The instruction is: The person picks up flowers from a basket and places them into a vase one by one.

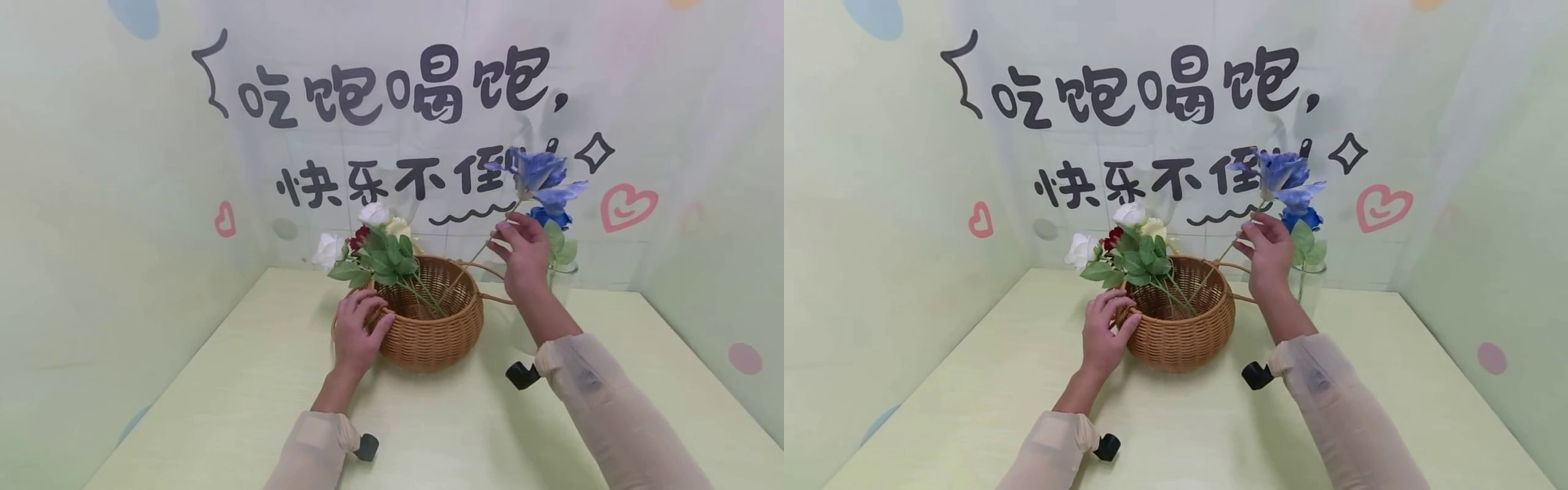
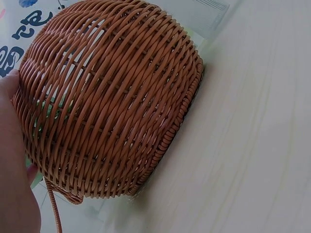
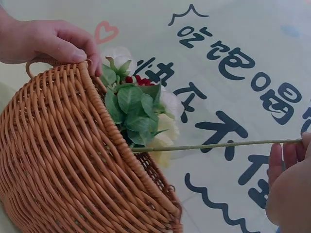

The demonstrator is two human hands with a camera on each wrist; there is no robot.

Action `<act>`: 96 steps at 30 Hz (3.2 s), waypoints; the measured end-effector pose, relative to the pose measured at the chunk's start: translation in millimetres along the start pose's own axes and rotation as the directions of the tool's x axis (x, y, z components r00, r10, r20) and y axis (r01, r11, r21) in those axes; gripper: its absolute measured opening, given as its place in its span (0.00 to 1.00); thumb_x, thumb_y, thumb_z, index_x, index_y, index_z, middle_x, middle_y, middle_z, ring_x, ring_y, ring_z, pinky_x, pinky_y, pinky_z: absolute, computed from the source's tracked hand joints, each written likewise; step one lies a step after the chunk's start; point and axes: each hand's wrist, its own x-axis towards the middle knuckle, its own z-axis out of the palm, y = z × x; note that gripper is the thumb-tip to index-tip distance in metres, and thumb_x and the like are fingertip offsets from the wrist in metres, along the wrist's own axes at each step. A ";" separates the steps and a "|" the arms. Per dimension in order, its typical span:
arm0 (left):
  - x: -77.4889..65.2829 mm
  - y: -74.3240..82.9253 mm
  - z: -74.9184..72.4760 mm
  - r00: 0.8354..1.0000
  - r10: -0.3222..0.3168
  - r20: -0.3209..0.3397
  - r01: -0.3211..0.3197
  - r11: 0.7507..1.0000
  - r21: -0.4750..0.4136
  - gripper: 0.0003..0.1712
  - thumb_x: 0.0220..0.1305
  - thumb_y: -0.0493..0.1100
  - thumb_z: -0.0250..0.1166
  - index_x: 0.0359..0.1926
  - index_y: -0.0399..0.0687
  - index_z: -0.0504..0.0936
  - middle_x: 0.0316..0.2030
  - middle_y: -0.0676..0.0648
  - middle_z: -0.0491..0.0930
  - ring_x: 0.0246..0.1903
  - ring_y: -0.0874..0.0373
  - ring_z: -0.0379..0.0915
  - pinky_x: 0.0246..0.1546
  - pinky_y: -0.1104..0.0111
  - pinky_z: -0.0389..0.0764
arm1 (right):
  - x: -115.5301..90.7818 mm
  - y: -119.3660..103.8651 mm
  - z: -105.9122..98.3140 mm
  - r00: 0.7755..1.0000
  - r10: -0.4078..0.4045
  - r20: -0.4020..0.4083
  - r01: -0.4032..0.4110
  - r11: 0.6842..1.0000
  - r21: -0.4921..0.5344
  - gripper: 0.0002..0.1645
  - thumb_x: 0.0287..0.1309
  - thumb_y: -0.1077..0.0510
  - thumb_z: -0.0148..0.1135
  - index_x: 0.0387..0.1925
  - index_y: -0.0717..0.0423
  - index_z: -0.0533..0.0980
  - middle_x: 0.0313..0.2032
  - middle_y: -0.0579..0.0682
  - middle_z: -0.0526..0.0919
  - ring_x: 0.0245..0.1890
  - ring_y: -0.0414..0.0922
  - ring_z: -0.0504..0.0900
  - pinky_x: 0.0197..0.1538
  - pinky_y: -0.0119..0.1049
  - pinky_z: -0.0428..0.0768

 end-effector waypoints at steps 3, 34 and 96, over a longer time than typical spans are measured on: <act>0.5 0.3 -0.4 1.000 0.000 0.001 0.000 1.000 -0.001 0.14 0.59 0.52 0.68 0.40 0.49 0.83 0.52 0.47 0.77 0.55 0.47 0.67 0.56 0.51 0.67 | 4.3 -8.7 -3.4 1.000 -0.027 -0.014 0.028 0.999 0.027 0.09 0.58 0.73 0.62 0.40 0.63 0.78 0.29 0.53 0.79 0.26 0.45 0.80 0.31 0.38 0.83; -2.7 -2.0 -0.1 1.000 -0.007 -0.002 0.007 1.000 -0.021 0.13 0.59 0.52 0.68 0.41 0.51 0.83 0.53 0.48 0.76 0.56 0.47 0.66 0.57 0.50 0.65 | 38.1 -88.8 -51.4 0.926 -0.211 -0.313 0.231 0.973 0.026 0.11 0.53 0.73 0.66 0.39 0.61 0.82 0.37 0.54 0.79 0.22 0.46 0.80 0.25 0.33 0.81; -1.1 -1.0 2.8 1.000 0.005 -0.001 -0.005 1.000 0.003 0.14 0.59 0.53 0.68 0.41 0.51 0.83 0.53 0.48 0.76 0.55 0.48 0.66 0.55 0.51 0.66 | 36.8 -39.2 -112.3 0.901 -0.070 -0.428 0.033 0.995 -0.093 0.08 0.52 0.71 0.67 0.32 0.59 0.77 0.26 0.51 0.81 0.21 0.42 0.81 0.24 0.29 0.79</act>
